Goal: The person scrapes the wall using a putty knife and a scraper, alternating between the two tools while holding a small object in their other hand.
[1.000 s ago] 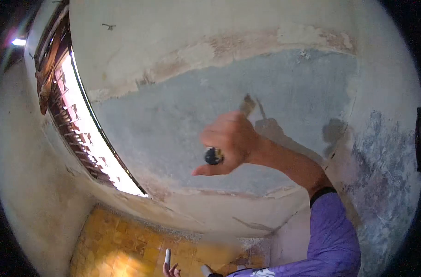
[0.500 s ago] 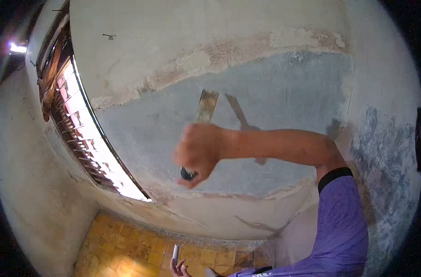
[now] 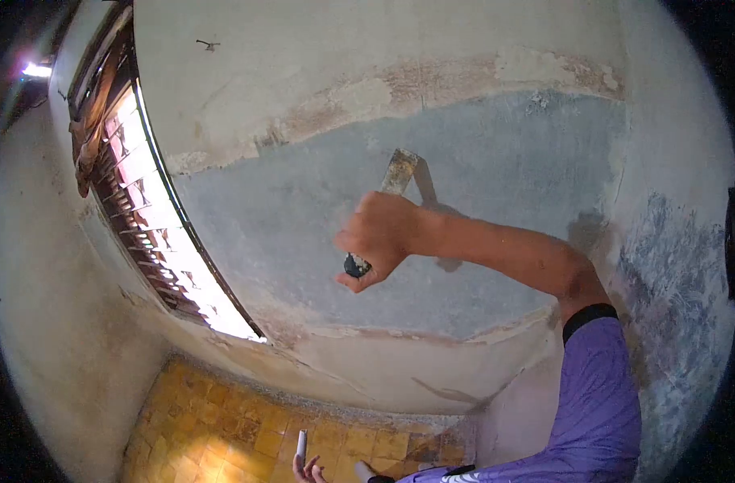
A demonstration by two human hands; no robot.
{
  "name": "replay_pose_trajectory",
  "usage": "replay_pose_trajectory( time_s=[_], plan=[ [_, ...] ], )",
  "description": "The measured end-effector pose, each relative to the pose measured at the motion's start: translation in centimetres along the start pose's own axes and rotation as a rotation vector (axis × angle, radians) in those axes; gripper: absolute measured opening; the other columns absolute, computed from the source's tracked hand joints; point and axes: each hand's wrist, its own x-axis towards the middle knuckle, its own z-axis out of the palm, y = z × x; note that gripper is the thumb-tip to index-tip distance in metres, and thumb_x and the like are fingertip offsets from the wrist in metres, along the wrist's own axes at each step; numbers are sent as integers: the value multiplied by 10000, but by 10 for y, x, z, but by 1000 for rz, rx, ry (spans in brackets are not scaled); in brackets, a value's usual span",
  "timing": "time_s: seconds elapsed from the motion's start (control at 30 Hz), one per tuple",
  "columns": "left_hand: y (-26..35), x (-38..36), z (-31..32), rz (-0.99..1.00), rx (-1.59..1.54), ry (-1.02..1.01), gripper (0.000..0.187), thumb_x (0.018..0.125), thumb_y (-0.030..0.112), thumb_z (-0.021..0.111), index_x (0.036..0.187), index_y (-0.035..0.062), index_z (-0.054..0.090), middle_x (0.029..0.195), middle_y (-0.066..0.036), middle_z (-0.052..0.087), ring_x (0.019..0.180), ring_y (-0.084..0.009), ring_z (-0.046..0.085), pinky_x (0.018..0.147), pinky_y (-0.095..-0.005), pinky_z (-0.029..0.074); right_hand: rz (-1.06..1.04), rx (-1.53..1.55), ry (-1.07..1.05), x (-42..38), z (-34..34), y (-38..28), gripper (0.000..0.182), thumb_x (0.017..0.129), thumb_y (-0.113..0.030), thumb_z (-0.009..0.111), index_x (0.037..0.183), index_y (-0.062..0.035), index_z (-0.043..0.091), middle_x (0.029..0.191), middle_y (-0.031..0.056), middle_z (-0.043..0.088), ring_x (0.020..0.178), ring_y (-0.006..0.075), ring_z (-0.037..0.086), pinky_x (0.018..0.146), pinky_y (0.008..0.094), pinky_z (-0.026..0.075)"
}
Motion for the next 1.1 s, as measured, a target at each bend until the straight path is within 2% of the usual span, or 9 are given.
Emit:
replay_pose_trajectory(
  time_s=[0.2, 0.4, 0.63, 0.73, 0.83, 0.9, 0.97, 1.03, 1.1],
  plan=[
    [2, 3, -7, -57, 11, 58, 461, 920, 100, 561, 1358, 12, 446, 1292, -139, 527, 1050, -245, 602, 805, -321, 479, -86, 87, -24, -3, 7, -32, 541, 758, -537, 590, 495, -79, 468, 433, 92, 479, 389, 284, 529, 368, 387, 417],
    [-7, 2, -20, -84, -11, 55, 491, 914, 72, 577, 1379, 29, 427, 1262, -148, 561, 1068, -233, 608, 838, -297, 495, -178, 165, -245, -16, -7, -71, 536, 805, -533, 571, 532, -79, 484, 459, 77, 493, 389, 259, 523, 398, 361, 441],
    [1, 3, -27, -114, -165, 121, 447, 905, 62, 589, 1332, 25, 463, 1215, -153, 588, 1013, -209, 621, 809, -280, 499, -83, 412, 13, -30, 4, -109, 493, 820, -501, 637, 602, -102, 447, 570, 40, 470, 433, 214, 470, 421, 334, 395],
    [6, 7, -30, -198, -454, 186, 432, 913, 94, 586, 1323, 31, 465, 1263, -161, 570, 1012, -213, 618, 815, -294, 491, 172, 832, 352, -50, 66, -146, 427, 818, -455, 653, 690, -88, 477, 602, 5, 447, 461, 166, 426, 455, 307, 380],
    [10, 14, -34, -247, -703, 224, 419, 920, 126, 582, 1313, 38, 468, 1310, -168, 552, 1010, -217, 615, 821, -307, 484, 1045, 1138, 334, -61, 119, -211, 349, 831, -398, 642, 796, -84, 495, 680, -19, 460, 581, 105, 446, 555, 271, 393],
    [19, 19, -32, -260, -656, 187, 369, 930, 140, 587, 1274, 52, 488, 1255, -173, 591, 963, -202, 621, 813, -295, 487, 1238, 1470, 487, -76, 175, -265, 369, 868, -425, 611, 905, -72, 511, 747, -1, 466, 648, 98, 444, 602, 302, 411],
    [27, 30, -25, -267, -613, 190, 323, 941, 179, 605, 1226, 69, 502, 1154, -156, 649, 884, -169, 621, 761, -256, 487, 1347, 1686, 328, -91, 203, -312, 363, 908, -407, 570, 984, -53, 540, 829, 36, 508, 694, 100, 460, 630, 291, 414],
    [-35, 41, -46, -266, -574, 69, 323, 942, 187, 608, 1225, 76, 496, 1141, -153, 653, 869, -156, 618, 728, -243, 487, 1507, 1477, 17, -83, 197, -340, 357, 911, -372, 601, 963, -19, 591, 770, 17, 522, 668, 97, 471, 621, 287, 422],
    [-62, 54, -66, -306, -534, 18, 320, 945, 190, 607, 1223, 83, 491, 1123, -150, 658, 848, -144, 616, 701, -235, 485, 1535, 1326, -32, -99, 221, -370, 344, 884, -346, 653, 897, -4, 622, 717, 4, 544, 645, 92, 492, 606, 289, 428]
  ],
)
